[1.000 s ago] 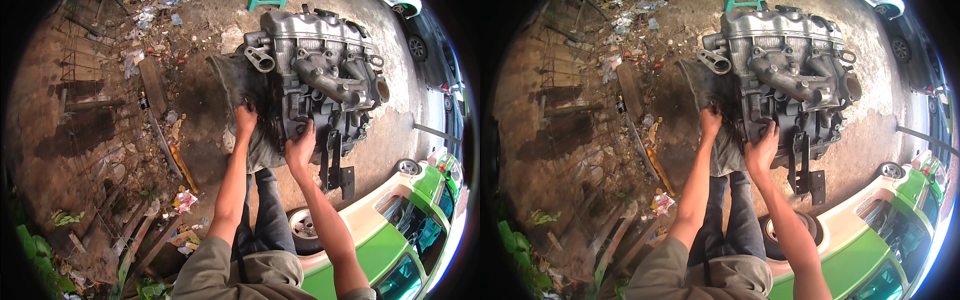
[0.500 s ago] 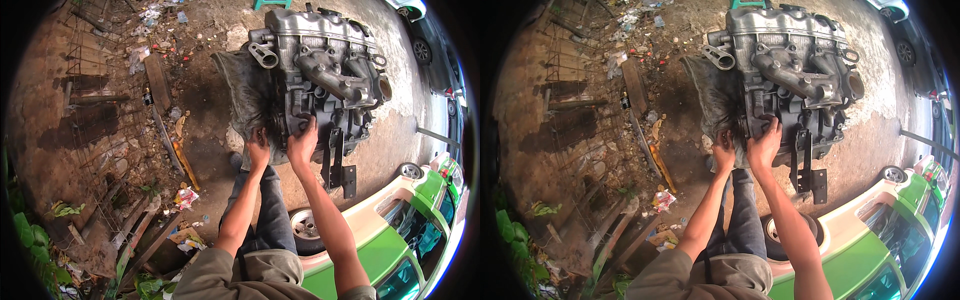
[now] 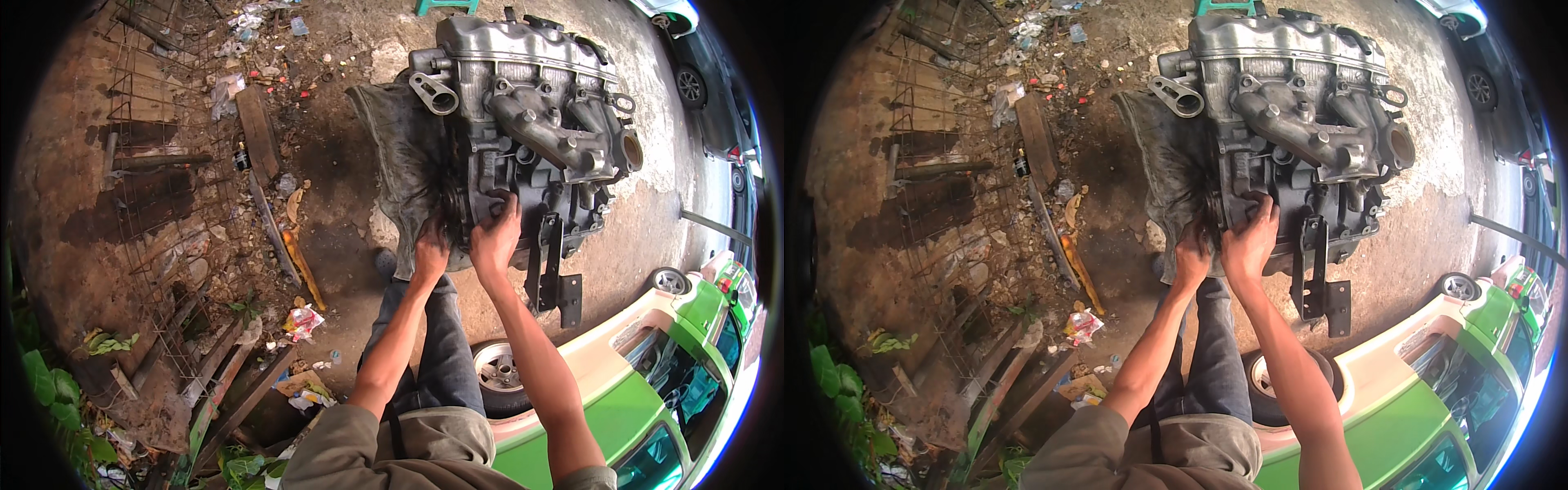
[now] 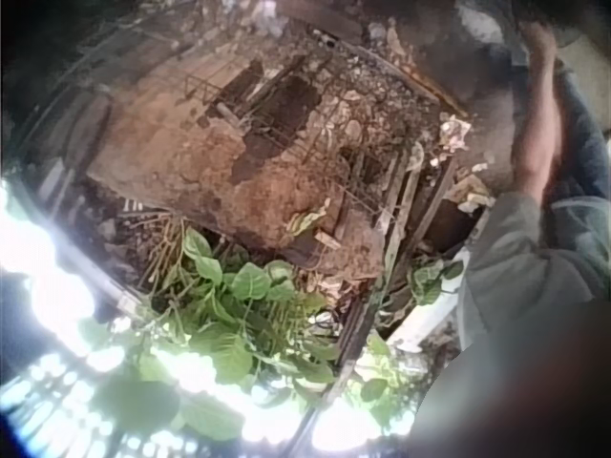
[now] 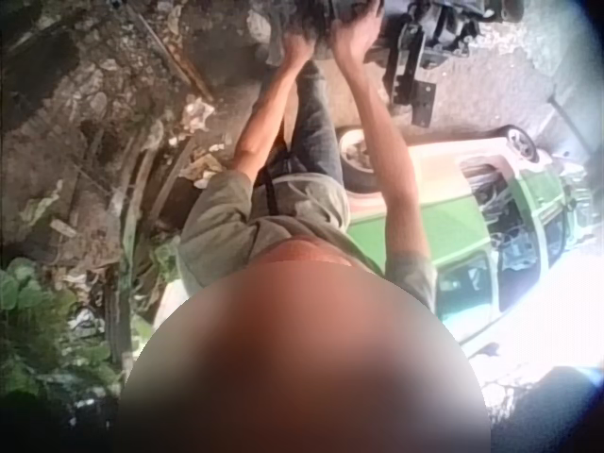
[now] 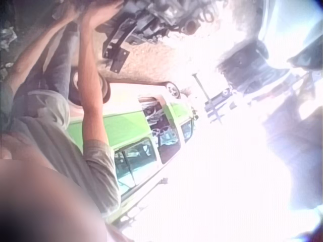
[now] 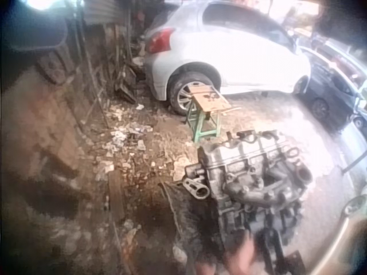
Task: The person uses a wrench to loosen and remove bolts from a car engine resting on a cloth on the ground. They repeatedly reach for bolts, turn them, and place them on a nearby cardboard box. The person continues to remove additional bolts from the engine throughout the clip.
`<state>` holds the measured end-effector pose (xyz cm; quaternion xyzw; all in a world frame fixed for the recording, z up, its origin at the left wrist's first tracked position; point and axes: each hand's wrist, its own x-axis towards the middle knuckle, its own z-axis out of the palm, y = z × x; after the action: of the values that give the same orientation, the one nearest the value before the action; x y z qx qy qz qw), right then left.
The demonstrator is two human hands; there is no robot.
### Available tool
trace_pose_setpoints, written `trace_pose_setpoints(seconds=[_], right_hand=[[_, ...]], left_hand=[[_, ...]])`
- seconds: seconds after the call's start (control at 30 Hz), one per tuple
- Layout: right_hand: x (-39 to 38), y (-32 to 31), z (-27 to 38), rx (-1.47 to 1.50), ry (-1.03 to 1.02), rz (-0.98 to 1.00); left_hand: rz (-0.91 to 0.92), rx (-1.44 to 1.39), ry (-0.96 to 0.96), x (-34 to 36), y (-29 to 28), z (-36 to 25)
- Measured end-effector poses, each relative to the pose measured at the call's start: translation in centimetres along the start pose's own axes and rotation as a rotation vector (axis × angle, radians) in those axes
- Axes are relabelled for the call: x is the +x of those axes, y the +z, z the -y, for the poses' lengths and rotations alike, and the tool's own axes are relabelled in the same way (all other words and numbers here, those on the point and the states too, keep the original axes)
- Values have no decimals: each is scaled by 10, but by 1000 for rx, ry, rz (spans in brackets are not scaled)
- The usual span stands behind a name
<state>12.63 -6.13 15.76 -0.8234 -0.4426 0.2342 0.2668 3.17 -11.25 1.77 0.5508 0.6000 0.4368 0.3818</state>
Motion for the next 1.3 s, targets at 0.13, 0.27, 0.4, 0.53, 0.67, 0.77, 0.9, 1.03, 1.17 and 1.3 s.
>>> trace_pose_setpoints(seconds=[0.13,0.27,0.4,0.53,0.67,0.77,0.9,1.03,1.17,1.3], right_hand=[[-1,-1,2,-13,-22,-6],[-3,-4,5,26,9,23],[0,-4,5,-1,4,19],[1,-2,4,-6,27,33],[0,-1,5,4,1,10],[-2,-4,5,24,-2,21],[-2,-3,4,56,0,21],[-2,-2,3,98,36,21],[-3,-2,4,44,-22,-8],[-4,-4,5,75,-24,-1]], left_hand=[[51,97,131,26,-13,6],[-56,147,254,86,-7,1],[-202,136,159,128,-9,-6],[-216,99,-27,105,-18,-6],[-265,148,43,71,-15,-2],[-313,92,-81,61,-7,-2],[-286,109,-148,67,-3,-4],[-275,72,-124,74,-1,-8],[-241,89,-34,74,-3,-11],[-139,65,-49,69,-7,-14]])
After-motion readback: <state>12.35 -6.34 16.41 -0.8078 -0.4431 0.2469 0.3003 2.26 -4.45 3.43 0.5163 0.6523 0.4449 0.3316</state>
